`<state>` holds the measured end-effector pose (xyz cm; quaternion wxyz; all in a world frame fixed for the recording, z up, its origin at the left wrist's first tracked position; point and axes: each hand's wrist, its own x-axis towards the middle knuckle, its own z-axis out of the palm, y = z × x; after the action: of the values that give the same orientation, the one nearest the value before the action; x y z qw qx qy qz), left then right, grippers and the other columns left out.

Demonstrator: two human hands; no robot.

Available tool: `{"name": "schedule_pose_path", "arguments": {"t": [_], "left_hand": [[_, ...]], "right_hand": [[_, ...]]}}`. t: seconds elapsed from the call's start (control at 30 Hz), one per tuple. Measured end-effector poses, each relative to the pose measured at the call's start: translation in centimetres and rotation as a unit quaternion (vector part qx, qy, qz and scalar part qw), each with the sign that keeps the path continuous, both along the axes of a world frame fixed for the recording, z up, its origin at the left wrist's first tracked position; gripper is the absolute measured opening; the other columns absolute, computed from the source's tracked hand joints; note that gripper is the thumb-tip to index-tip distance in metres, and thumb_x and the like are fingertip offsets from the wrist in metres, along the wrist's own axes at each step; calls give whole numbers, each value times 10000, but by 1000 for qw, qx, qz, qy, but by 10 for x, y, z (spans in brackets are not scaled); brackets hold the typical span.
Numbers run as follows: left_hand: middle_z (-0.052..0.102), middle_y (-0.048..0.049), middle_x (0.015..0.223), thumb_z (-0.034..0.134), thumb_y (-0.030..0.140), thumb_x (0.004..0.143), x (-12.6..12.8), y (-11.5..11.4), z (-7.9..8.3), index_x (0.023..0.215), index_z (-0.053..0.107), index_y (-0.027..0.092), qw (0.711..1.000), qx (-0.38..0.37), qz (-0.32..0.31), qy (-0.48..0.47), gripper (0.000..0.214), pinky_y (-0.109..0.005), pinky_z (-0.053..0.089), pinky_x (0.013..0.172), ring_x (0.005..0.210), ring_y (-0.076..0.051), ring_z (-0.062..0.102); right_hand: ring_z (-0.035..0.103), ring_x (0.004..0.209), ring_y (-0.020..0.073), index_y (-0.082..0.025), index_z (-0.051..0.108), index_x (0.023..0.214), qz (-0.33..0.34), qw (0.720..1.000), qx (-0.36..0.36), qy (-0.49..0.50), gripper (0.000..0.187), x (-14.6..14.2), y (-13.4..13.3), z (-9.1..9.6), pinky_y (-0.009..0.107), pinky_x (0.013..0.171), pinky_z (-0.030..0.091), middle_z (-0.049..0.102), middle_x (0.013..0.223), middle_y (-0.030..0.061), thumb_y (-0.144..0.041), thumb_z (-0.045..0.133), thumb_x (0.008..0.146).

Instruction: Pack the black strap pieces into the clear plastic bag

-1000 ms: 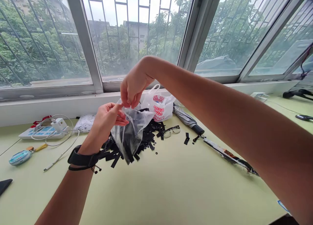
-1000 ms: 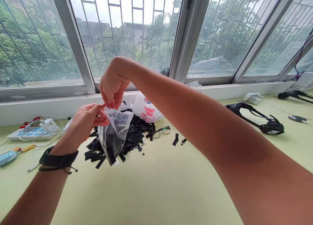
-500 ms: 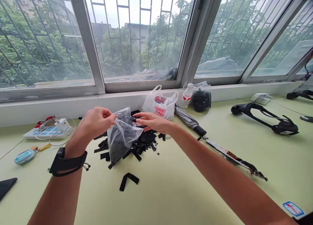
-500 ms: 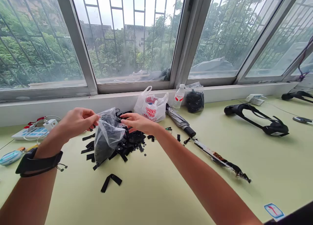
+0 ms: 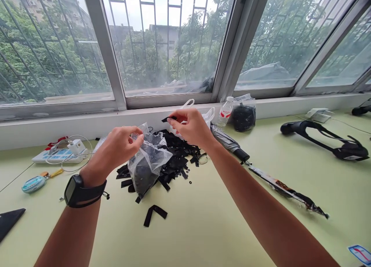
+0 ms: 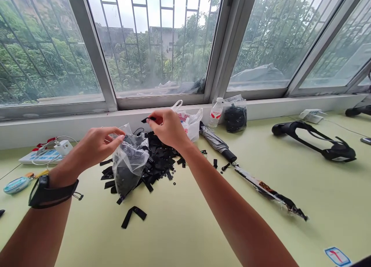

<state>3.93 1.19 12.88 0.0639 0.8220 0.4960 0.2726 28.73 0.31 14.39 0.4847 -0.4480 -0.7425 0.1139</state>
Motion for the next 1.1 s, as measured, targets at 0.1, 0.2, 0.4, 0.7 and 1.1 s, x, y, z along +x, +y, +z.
{"name": "schedule_pose_path", "arguments": {"t": [0.1,0.2,0.4,0.7,1.1], "left_hand": [[732,-14,661,657,513,823,2,-4,3,1098,779,217,1000,-10,12,-3,422,-278,473,599,628,-209,680],[696,14,584,655,458,794,-1,-5,4,1100,791,220,1000,-22,7,-6,410,-266,459,572,565,-191,644],[781,-15,761,643,415,762,-10,-2,6,1151,793,234,996,-56,42,-57,454,-245,482,537,633,-200,686],[733,13,636,701,403,727,-8,-9,13,1202,778,230,991,-84,53,-86,512,-245,444,477,475,-142,547],[689,17,572,723,364,681,-6,-26,29,1169,791,280,978,-77,69,-180,500,-234,333,424,435,-130,484]], "right_hand": [[600,700,128,-134,764,898,65,994,11,-87,140,-18,2,14,259,668,452,700,785,27,-194,639,915],[610,726,128,-146,771,993,175,950,-76,-248,170,-32,4,22,251,659,443,723,901,37,-172,746,827],[669,749,156,-174,672,1032,72,978,-142,-133,221,-10,-2,6,262,661,502,707,928,53,-375,697,944],[741,799,185,-211,522,1306,181,912,-325,171,601,-19,-19,-34,333,787,656,716,874,12,-330,855,820],[720,673,210,-192,709,867,59,985,-162,-14,91,0,-49,36,274,534,510,689,696,35,-234,788,850]]}}
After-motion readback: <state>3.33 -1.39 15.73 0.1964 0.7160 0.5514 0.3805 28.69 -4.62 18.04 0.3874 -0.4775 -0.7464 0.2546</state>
